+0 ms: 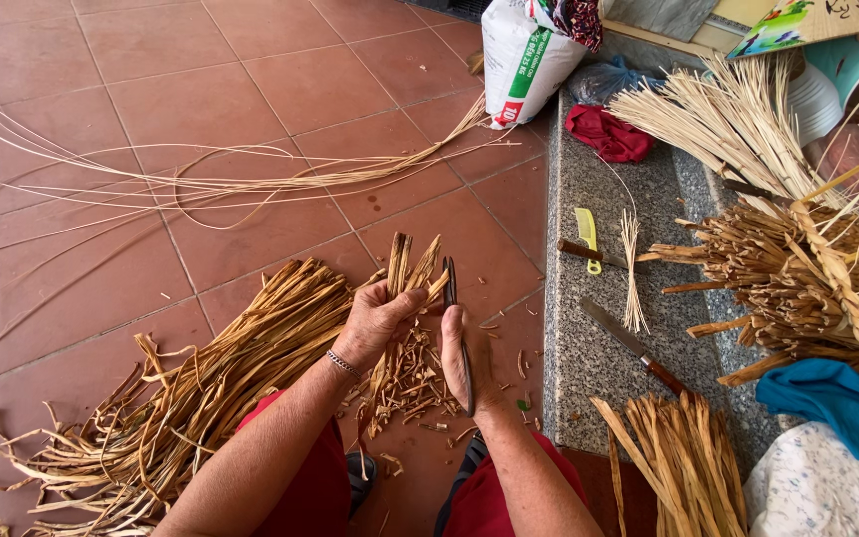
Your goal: The person sits on a tiled floor and uses shears to trim and split dried plant strips into smaller pieces. The person repeatedly picks up strips, cuts them, and places the trimmed pieces into a pile on the floor.
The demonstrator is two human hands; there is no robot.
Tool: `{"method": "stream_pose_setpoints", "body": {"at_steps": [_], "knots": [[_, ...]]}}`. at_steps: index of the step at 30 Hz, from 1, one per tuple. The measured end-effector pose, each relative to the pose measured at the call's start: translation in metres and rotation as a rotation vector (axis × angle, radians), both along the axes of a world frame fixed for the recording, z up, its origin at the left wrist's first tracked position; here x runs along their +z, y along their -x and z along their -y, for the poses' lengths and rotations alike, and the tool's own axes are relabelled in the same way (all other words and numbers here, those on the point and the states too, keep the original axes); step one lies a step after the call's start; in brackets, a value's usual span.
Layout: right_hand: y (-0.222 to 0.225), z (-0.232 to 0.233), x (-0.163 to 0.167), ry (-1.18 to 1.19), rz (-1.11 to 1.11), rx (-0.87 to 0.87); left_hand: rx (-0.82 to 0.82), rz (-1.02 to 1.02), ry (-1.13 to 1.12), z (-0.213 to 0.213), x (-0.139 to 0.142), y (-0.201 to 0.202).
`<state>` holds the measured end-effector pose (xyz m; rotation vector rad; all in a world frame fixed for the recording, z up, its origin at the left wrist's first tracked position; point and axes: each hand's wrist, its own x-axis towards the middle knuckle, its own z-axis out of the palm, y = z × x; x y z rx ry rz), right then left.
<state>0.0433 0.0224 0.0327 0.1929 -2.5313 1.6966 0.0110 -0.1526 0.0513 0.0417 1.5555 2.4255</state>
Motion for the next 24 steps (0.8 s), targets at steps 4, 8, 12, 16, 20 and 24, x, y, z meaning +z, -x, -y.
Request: {"method": "stream_pose_setpoints", "body": {"at_steps": [4,8,12,16,20,24], "knots": [[0.001,-0.002,0.004,0.141,0.145,0.055,-0.014,0.010,0.007,0.003,-0.002,0.001],[0.002,-0.004,0.004,0.026,0.065,0.034,-0.018,0.001,-0.010,0.002,-0.005,0.002],[0.002,-0.004,0.003,-0.038,0.022,-0.002,-0.014,-0.002,0.022,0.000,-0.006,0.002],[0.001,-0.005,0.004,-0.102,-0.012,-0.031,-0.005,-0.007,-0.033,-0.002,-0.008,0.002],[-0.003,-0.009,0.005,0.164,0.171,0.097,0.068,0.023,-0.022,0.002,-0.013,0.006],[-0.005,-0.010,0.006,0.180,0.208,0.157,0.117,-0.011,-0.071,0.006,-0.014,0.011]]}}
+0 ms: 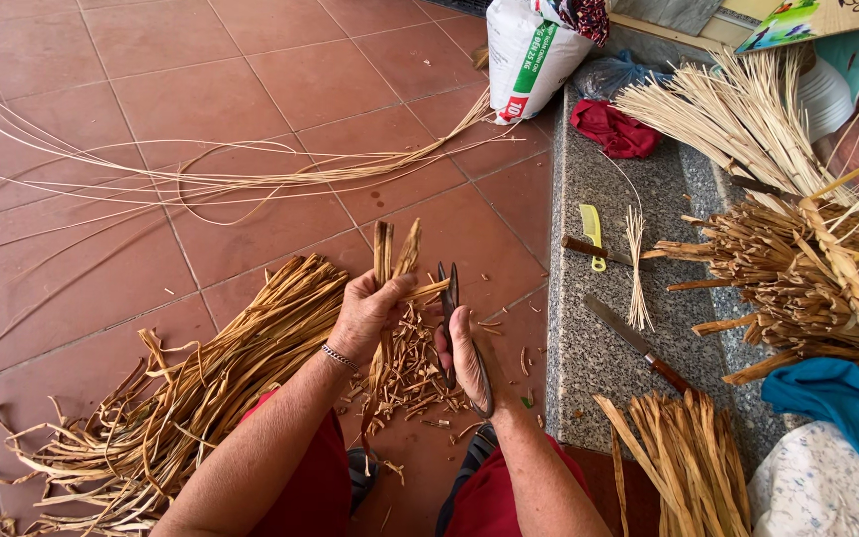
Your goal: The person sits on a tiled floor and uses shears to trim and split dried plant strips into smaller pieces. The person repeatedly picks up strips, cuts them, and places the trimmed pieces into a pile on the floor.
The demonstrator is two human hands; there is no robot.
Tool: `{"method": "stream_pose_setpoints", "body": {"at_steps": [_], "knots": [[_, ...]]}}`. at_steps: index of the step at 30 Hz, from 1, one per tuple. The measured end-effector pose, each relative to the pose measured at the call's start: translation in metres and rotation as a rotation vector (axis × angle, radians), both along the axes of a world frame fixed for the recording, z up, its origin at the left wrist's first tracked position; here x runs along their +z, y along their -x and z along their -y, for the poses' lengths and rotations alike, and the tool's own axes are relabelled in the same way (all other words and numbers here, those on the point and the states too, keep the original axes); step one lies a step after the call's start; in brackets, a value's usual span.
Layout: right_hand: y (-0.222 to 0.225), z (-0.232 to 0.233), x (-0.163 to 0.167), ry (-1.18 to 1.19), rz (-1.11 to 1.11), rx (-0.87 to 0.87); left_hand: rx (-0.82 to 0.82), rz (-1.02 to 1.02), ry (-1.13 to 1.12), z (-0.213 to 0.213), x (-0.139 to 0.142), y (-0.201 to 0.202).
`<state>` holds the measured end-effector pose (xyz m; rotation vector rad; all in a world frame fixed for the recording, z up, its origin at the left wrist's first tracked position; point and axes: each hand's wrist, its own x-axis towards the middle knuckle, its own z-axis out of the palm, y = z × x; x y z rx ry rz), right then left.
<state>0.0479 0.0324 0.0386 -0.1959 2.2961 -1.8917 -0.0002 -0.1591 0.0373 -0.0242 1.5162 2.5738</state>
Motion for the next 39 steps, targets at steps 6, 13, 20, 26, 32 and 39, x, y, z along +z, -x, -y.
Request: {"method": "stream_pose_setpoints", "body": {"at_steps": [6,13,20,26,32,39], "knots": [[0.002,0.000,0.007,0.042,0.051,-0.103,-0.047,0.067,0.030,-0.004,0.008,-0.004],[0.008,-0.021,0.019,0.122,-0.025,-0.173,-0.066,0.039,0.112,-0.002,0.005,-0.002],[0.002,-0.019,0.005,-0.055,0.014,0.000,-0.130,-0.038,0.173,-0.008,-0.004,-0.005],[0.000,-0.017,0.012,-0.276,-0.089,-0.068,-0.100,-0.121,0.259,-0.013,-0.010,-0.005],[-0.002,-0.010,0.024,-0.385,-0.153,-0.081,-0.118,-0.142,0.259,-0.010,-0.013,-0.004],[-0.003,-0.004,0.005,-0.444,-0.271,-0.186,-0.138,-0.103,0.232,-0.009,-0.009,-0.004]]}}
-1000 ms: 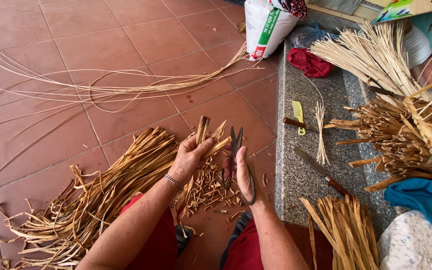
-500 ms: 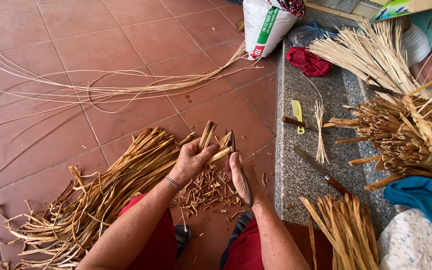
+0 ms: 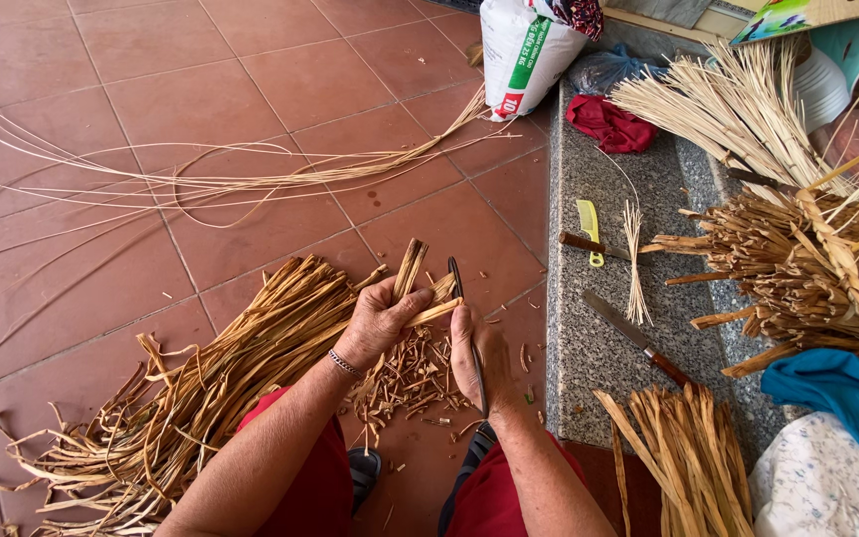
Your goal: The person sits on a tiled floor and uses shears to trim and split dried plant strips into smaller pieces. The person repeatedly picks up strips, cuts them, and places the trimmed pieces into a pile on the floor.
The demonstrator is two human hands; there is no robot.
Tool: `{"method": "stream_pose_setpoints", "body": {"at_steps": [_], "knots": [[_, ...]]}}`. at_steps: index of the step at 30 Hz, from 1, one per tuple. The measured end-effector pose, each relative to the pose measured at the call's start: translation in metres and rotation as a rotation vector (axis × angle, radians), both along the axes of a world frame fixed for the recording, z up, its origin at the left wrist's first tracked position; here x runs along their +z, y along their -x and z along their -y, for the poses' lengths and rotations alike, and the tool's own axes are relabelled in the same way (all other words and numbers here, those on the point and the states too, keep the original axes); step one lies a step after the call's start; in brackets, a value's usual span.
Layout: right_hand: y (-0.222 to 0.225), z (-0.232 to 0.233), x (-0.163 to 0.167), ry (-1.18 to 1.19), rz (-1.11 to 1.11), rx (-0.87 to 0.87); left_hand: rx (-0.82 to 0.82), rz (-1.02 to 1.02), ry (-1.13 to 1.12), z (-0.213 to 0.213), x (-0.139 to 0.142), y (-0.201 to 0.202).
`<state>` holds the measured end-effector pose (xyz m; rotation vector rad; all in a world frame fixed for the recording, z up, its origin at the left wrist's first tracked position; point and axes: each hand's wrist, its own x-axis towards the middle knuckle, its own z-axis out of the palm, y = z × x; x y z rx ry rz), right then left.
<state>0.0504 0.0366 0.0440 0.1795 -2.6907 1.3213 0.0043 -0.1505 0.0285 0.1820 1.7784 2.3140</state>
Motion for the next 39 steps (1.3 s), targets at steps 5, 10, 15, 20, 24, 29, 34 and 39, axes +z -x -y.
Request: {"method": "stream_pose_setpoints", "body": {"at_steps": [5,10,15,20,24,29,34,39], "knots": [[0.003,-0.007,-0.010,0.239,0.143,0.121,0.066,0.027,0.005,0.001,-0.001,0.001],[0.001,-0.011,-0.010,0.234,0.208,0.171,0.097,-0.020,0.042,0.004,-0.001,0.001],[-0.001,-0.004,-0.006,0.025,0.075,0.113,0.046,-0.041,0.057,0.002,0.003,-0.001],[-0.006,0.004,-0.004,0.026,-0.039,0.034,0.061,0.003,0.041,0.000,0.006,-0.002],[-0.001,0.002,-0.009,-0.054,-0.003,0.047,0.056,-0.019,0.053,0.003,0.005,-0.002],[0.006,-0.007,-0.015,0.042,0.092,0.092,-0.016,-0.055,0.105,0.007,0.003,-0.003],[0.003,-0.003,-0.012,0.230,0.130,0.076,-0.022,-0.043,0.071,0.005,0.006,-0.003],[0.001,0.000,-0.001,0.308,0.183,0.040,-0.039,-0.006,0.003,0.001,0.011,-0.004]]}}
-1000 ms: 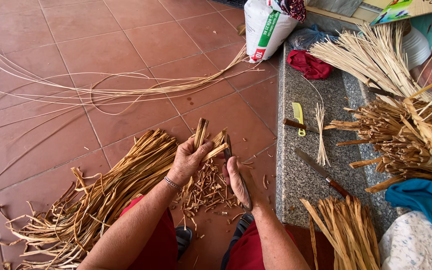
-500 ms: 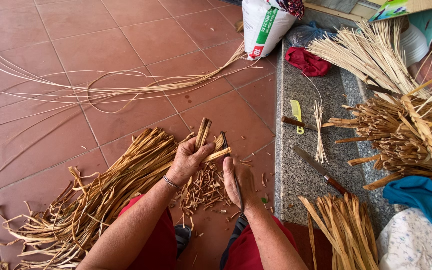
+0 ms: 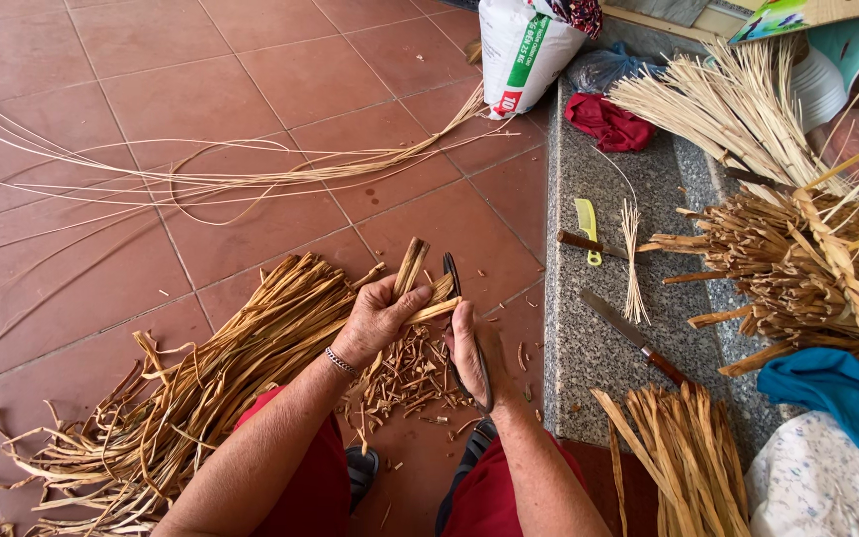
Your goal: The person sits on a tiled floor and uses shears to trim and split dried plant strips into smaller pieces. The person repeatedly picks up strips, cuts them, and places the trimmed pieces into a pile on the floor.
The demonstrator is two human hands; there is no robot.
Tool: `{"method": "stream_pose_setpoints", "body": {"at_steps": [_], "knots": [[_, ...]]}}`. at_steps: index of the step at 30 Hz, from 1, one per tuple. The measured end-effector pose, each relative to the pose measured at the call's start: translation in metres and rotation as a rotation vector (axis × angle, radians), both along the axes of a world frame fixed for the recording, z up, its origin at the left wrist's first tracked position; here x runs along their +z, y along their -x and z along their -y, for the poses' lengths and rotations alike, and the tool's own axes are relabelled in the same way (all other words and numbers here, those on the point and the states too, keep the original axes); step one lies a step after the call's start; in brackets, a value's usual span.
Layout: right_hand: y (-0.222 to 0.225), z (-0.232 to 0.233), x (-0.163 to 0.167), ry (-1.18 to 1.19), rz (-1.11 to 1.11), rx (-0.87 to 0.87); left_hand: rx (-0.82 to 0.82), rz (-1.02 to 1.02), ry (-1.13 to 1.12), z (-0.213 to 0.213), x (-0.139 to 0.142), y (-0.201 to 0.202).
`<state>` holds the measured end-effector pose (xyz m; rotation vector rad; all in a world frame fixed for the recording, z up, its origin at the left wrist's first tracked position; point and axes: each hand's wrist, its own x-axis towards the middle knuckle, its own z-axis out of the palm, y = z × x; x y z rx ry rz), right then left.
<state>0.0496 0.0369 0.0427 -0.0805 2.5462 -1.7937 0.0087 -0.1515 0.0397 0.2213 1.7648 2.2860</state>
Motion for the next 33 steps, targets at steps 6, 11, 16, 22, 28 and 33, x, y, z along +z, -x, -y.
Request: {"method": "stream_pose_setpoints", "body": {"at_steps": [6,11,16,22,28,33], "knots": [[-0.003,-0.009,-0.002,-0.135,-0.033,0.153,0.062,0.040,0.018,0.004,-0.005,0.002],[-0.004,-0.007,-0.008,-0.042,0.028,0.211,0.116,0.063,-0.141,0.005,-0.008,0.006],[-0.006,-0.007,0.001,-0.268,-0.191,0.149,0.055,0.073,-0.021,0.007,-0.005,0.003],[-0.010,0.001,-0.004,-0.220,-0.157,0.039,0.043,0.045,-0.028,0.004,-0.018,0.009],[0.030,-0.037,-0.001,0.411,-0.065,-0.163,-0.128,0.002,-0.199,-0.008,-0.036,0.003],[0.025,-0.053,0.001,0.247,0.058,-0.142,0.055,-0.006,-0.017,0.006,-0.017,0.002]]}}
